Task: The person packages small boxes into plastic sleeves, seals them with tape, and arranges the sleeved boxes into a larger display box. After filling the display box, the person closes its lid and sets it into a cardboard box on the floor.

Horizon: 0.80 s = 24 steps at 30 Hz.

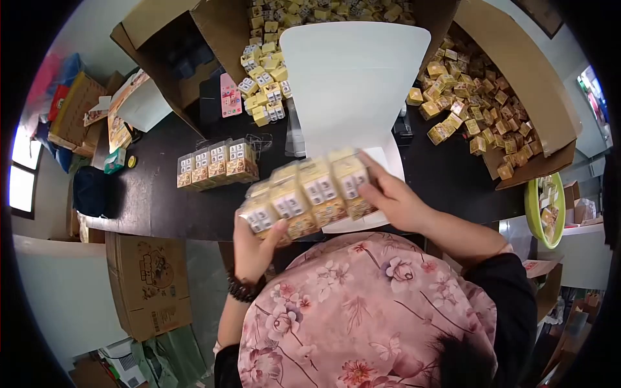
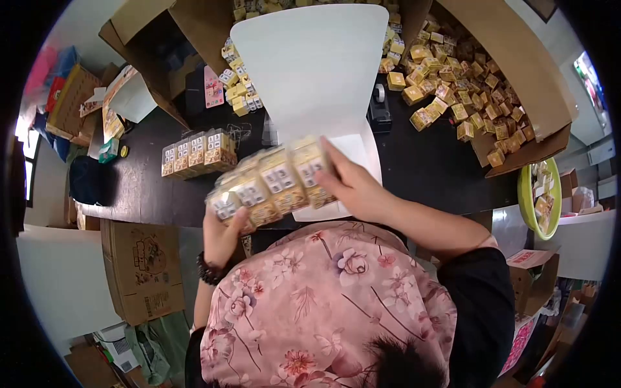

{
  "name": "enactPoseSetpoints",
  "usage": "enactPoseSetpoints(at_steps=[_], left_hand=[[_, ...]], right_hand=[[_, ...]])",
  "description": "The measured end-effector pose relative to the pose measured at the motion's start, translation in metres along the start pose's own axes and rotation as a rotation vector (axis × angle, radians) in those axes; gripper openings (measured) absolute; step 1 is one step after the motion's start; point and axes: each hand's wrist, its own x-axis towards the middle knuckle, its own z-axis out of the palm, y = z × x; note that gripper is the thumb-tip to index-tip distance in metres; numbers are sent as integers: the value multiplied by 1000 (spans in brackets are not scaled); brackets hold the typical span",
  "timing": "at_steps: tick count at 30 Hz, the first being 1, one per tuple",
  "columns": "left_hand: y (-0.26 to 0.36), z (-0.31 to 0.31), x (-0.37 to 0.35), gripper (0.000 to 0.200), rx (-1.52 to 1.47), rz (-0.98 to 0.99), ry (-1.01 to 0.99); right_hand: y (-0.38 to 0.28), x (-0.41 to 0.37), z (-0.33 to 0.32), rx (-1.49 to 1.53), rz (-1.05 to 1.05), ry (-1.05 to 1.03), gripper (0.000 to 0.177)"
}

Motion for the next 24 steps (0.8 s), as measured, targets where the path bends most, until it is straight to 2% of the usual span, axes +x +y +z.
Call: enactPoseSetpoints(at_steps=[2,5,7,9,10,11,13,16,17,19,21,24], left_hand=[[15,46,24,70,330,389,26],[-3,93,50,89,367,453,15],[-16,109,62,91,281,493,35],[-19,116,70,94,204,519,60],[-19,116,73,97,237,534,60],[-20,116,75,100,270,548,62],[-14,125,72,101,306,551,75],[-13,135,74,108,361,573,71],[-20,136,77,111,338,524,48],[-22,139,82,113,313,477,24],[-21,139,81,116,570,524,31],[-20,134,84,114,676,527,19]], right_hand=[[17,-15,-35,-5,-221,98,65],[61,-15,-69,68,-302,160,70],[89,-10,-79,127,-358,189,75],[108,-6,-78,28,-359,194,75],[115,-6,-78,-143,-389,224,75],[120,-7,-83,-136,-389,220,75],[122,-6,-96,-324,-455,253,75],[108,-9,-106,-418,-392,233,74],[108,-9,-108,-417,-388,234,74],[107,-8,-112,-745,-360,215,72],[105,-11,-111,-816,-332,235,72],[99,-17,-105,-891,-324,292,71]])
